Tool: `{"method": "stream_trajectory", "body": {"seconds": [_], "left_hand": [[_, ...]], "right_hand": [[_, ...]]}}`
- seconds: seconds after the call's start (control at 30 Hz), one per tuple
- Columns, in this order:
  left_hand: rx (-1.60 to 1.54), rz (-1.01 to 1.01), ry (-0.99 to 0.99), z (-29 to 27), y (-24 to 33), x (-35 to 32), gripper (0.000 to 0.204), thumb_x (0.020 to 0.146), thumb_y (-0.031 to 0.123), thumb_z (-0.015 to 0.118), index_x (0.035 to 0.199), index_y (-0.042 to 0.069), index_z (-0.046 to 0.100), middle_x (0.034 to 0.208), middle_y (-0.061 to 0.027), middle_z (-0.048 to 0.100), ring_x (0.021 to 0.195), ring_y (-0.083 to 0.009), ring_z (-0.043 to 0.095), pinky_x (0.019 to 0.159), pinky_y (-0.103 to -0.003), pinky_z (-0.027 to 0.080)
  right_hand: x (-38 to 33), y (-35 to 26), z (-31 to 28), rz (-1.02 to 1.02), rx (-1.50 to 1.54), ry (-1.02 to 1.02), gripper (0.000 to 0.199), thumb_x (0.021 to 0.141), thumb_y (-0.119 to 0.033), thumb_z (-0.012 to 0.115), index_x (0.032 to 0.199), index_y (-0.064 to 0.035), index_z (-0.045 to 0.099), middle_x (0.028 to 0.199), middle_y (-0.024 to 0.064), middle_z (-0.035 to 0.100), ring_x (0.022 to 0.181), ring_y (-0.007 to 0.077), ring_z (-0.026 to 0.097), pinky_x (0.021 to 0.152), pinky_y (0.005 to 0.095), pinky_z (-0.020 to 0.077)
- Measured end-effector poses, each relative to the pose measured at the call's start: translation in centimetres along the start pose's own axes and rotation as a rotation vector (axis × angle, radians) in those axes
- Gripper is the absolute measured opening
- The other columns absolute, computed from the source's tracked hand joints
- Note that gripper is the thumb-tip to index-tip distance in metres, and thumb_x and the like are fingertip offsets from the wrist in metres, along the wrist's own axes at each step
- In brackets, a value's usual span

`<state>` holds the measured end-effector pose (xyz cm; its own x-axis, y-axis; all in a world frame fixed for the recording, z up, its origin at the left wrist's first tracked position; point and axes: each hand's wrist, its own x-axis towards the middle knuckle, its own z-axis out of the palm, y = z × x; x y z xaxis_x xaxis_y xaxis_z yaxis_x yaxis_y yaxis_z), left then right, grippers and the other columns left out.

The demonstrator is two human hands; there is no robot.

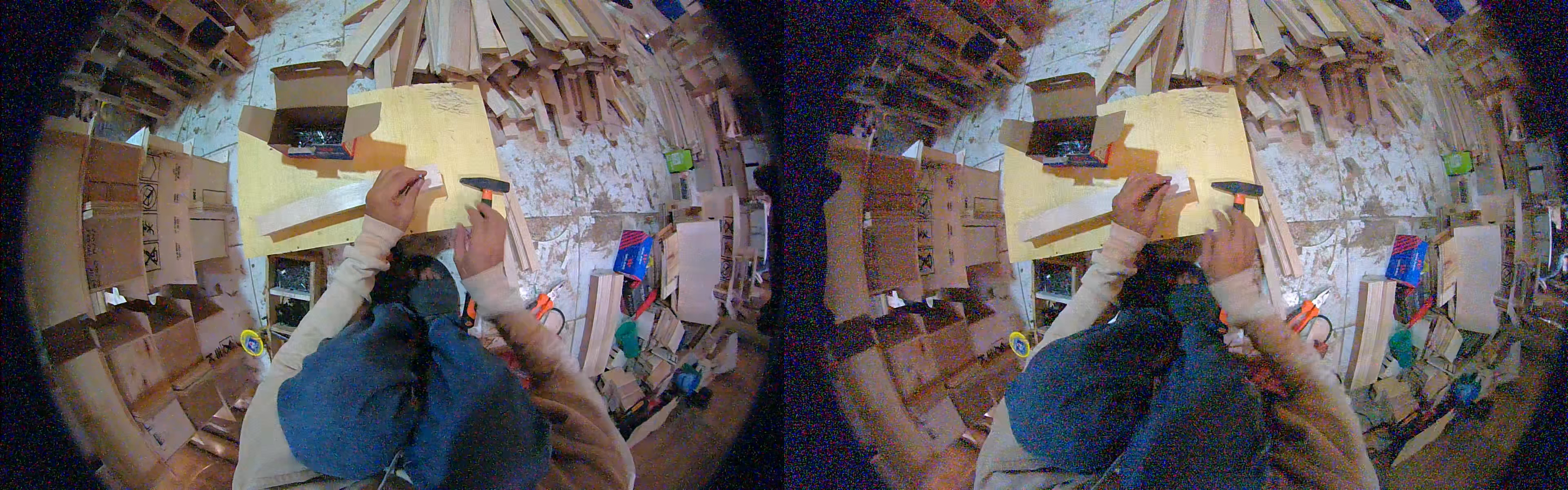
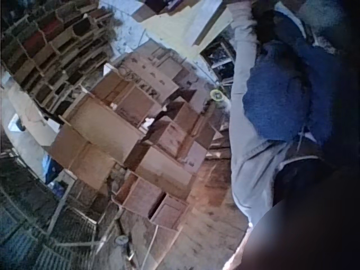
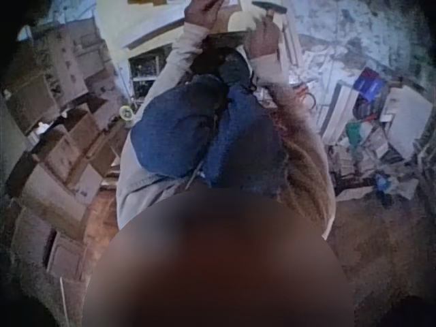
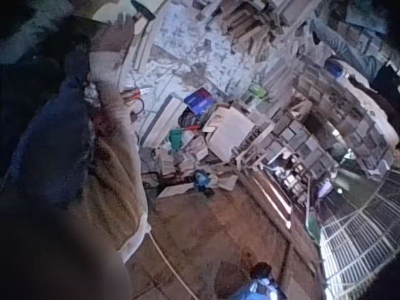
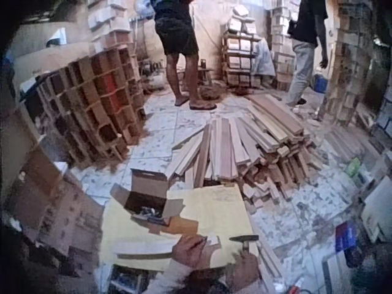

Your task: The person sits on the floor in a workshop and repeatedly hammers nails into small wooden planks. They pick up a nail, place it on the wood, and strike it with a hammer, repeating this process for several pieces.

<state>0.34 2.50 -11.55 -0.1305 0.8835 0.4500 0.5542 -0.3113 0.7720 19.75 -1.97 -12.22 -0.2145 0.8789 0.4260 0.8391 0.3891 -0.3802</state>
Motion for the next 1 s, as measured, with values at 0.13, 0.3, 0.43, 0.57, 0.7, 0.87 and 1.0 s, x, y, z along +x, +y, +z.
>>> {"method": "stream_trajectory", "body": {"seconds": [0.13, 0.3, 0.43, 0.57, 0.7, 0.87, 1.0], "left_hand": [[0.073, 0.096, -0.047, 0.1, -0.3, 0.1, 0.012, 0.079, 0.007, 0.068, 0.090, 0.005, 0.066, 0.088, -0.0129, 0.065, 0.080, -0.0304, 0.061, 0.071, -0.036, 0.050], [0.108, 0.086, -0.031, 0.4, -0.4, -0.1, 0.013, 0.081, 0.009, 0.067, 0.092, 0.004, 0.064, 0.086, -0.0125, 0.063, 0.081, -0.0307, 0.062, 0.072, -0.037, 0.050], [0.045, -0.033, 0.003, 0.6, -0.3, -0.6, 0.020, 0.081, 0.011, 0.067, 0.099, 0.005, 0.061, 0.087, -0.0126, 0.064, 0.081, -0.0297, 0.062, 0.072, -0.037, 0.050], [0.032, -0.087, -0.023, 0.7, -0.6, -0.8, 0.026, 0.081, 0.012, 0.067, 0.105, 0.005, 0.058, 0.091, -0.0133, 0.065, 0.083, -0.0281, 0.064, 0.074, -0.036, 0.051], [-0.074, -0.100, -0.020, 0.7, -0.9, -0.8, 0.030, 0.083, 0.010, 0.064, 0.111, 0.004, 0.057, 0.099, -0.0148, 0.064, 0.092, -0.0282, 0.064, 0.081, -0.036, 0.051], [-0.108, -0.099, 0.050, 0.8, -2.2, -0.7, 0.037, 0.086, 0.006, 0.055, 0.123, 0.004, 0.051, 0.116, -0.0189, 0.058, 0.107, -0.0313, 0.058, 0.091, -0.038, 0.047], [-0.206, -0.129, 0.088, 1.6, -3.9, -0.7, 0.035, 0.091, 0.006, 0.051, 0.126, 0.002, 0.048, 0.118, -0.0158, 0.058, 0.113, -0.0283, 0.055, 0.097, -0.037, 0.043]], "right_hand": [[-4.6, 0.3, -1.1, 0.499, 0.032, -0.112, 0.030, 0.081, -0.016, 0.065, 0.103, 0.0015, 0.056, 0.096, 0.0211, 0.061, 0.083, 0.0352, 0.060, 0.073, 0.0384, 0.0490], [-3.5, 0.2, -3.6, 0.663, 0.385, -0.152, 0.024, 0.092, -0.024, 0.056, 0.101, -0.0019, 0.056, 0.058, 0.0052, 0.052, 0.047, 0.0184, 0.049, 0.047, 0.0328, 0.0413], [-0.8, -1.3, -7.0, 0.610, 0.537, -0.490, 0.028, 0.097, -0.029, 0.045, 0.097, -0.0029, 0.056, 0.065, 0.0205, 0.060, 0.059, 0.0399, 0.059, 0.054, 0.0483, 0.0425], [1.7, -3.6, -8.3, 0.459, 0.577, -0.582, 0.032, 0.098, -0.030, 0.044, 0.090, -0.0016, 0.056, 0.062, 0.0197, 0.057, 0.054, 0.0383, 0.056, 0.051, 0.0471, 0.0413], [3.5, -5.0, -12.2, 0.560, 0.772, -0.413, 0.030, 0.096, -0.028, 0.044, 0.083, -0.0037, 0.056, 0.056, 0.0101, 0.054, 0.046, 0.0271, 0.050, 0.045, 0.0424, 0.0390], [5.6, -5.0, -15.2, 0.090, 1.436, -0.371, 0.024, 0.084, -0.024, 0.056, 0.067, -0.0090, 0.049, 0.056, 0.0080, 0.048, 0.047, 0.0217, 0.045, 0.042, 0.0378, 0.0332], [5.5, -7.6, -10.5, 0.582, 0.618, -0.598, 0.023, 0.087, -0.027, 0.053, 0.072, -0.0095, 0.054, 0.060, 0.0140, 0.049, 0.052, 0.0219, 0.047, 0.045, 0.0369, 0.0343]]}}
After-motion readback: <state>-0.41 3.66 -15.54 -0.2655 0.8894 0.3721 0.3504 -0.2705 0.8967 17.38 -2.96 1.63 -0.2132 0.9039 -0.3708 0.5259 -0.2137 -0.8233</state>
